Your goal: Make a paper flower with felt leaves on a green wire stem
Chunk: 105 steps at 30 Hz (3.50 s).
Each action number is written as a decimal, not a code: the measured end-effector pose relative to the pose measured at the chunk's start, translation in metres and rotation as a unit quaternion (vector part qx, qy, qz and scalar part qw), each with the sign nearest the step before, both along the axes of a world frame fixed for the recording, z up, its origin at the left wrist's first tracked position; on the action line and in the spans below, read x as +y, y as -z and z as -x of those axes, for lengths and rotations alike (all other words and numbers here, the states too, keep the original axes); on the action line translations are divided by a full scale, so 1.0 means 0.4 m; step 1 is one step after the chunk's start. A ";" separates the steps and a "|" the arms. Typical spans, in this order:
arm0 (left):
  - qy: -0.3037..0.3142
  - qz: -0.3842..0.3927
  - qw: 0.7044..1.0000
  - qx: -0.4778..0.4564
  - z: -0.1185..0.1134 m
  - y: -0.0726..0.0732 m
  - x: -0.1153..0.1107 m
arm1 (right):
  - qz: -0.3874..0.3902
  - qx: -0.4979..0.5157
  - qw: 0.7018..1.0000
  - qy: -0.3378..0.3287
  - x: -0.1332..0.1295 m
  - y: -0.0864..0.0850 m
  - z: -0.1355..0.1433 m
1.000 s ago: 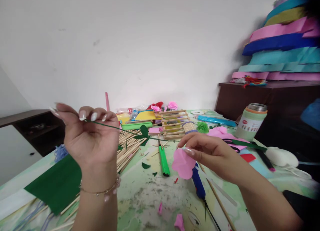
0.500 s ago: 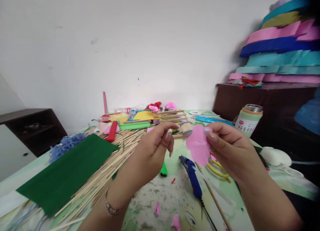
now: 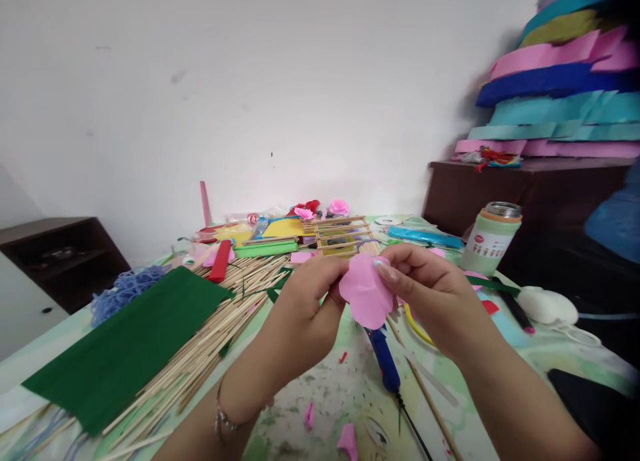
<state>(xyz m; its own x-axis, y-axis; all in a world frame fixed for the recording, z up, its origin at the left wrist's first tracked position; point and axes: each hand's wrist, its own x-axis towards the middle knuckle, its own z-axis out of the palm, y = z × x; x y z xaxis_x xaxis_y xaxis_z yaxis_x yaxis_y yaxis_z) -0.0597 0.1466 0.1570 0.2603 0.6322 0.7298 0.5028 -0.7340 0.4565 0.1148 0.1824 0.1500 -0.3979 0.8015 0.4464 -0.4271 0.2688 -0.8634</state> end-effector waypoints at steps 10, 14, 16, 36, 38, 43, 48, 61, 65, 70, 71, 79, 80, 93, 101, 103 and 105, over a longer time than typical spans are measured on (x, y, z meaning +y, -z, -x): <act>0.045 0.036 0.997 -0.043 0.016 0.004 -0.005 | -0.029 0.005 0.999 0.040 -0.013 -0.007 0.006; 0.083 0.073 0.986 -0.122 0.022 0.020 -0.004 | -0.034 -0.011 0.998 0.057 -0.019 -0.006 0.008; 0.112 0.106 0.978 -0.140 0.019 0.022 -0.003 | -0.037 -0.022 0.997 0.064 -0.022 -0.003 0.009; -0.091 0.058 0.994 0.025 -0.004 0.017 0.003 | -0.078 -0.373 0.891 0.246 0.280 0.173 -0.041; -0.091 0.065 0.993 0.039 -0.004 0.021 0.005 | -0.102 -0.414 0.873 0.238 0.273 0.178 -0.033; -0.103 0.068 0.989 0.078 -0.002 0.024 0.003 | -0.207 -0.417 0.845 0.261 0.174 0.072 -0.039; -0.102 0.057 0.988 0.100 -0.010 0.023 -0.008 | -0.299 -0.365 0.870 0.143 0.032 -0.014 -0.032; -0.051 0.056 0.986 0.146 0.006 -0.018 -0.016 | -0.559 -0.243 0.746 0.270 0.028 -0.010 -0.035; -0.088 -0.022 0.988 0.127 0.010 -0.019 -0.016 | -0.480 -0.220 0.812 0.251 0.024 -0.018 -0.050; -0.085 -0.058 0.987 0.119 0.010 -0.015 -0.018 | -0.447 -0.198 0.840 0.236 0.016 -0.027 -0.049; -0.081 -0.057 0.988 0.119 0.009 -0.015 -0.019 | -0.453 -0.197 0.838 0.231 0.014 -0.028 -0.047; -0.066 -0.020 0.991 0.113 -0.003 -0.012 -0.014 | -0.404 -0.193 0.862 0.236 0.015 -0.010 -0.040; -0.062 -0.006 0.992 0.108 -0.003 -0.011 -0.012 | -0.383 -0.194 0.871 0.241 0.016 -0.009 -0.042; -0.103 0.059 0.992 -0.039 0.026 -0.022 -0.023 | -0.177 -0.274 0.836 0.441 0.066 -0.037 -0.186; 0.048 0.117 0.956 -0.264 0.044 -0.054 -0.060 | -0.163 -0.565 0.718 0.374 0.170 0.212 -0.229; 0.081 0.125 0.947 -0.284 0.045 -0.059 -0.073 | -0.144 -0.595 0.698 0.372 0.178 0.274 -0.237; 0.098 0.143 0.940 -0.295 0.044 -0.061 -0.085 | -0.101 -0.630 0.673 0.374 0.184 0.311 -0.248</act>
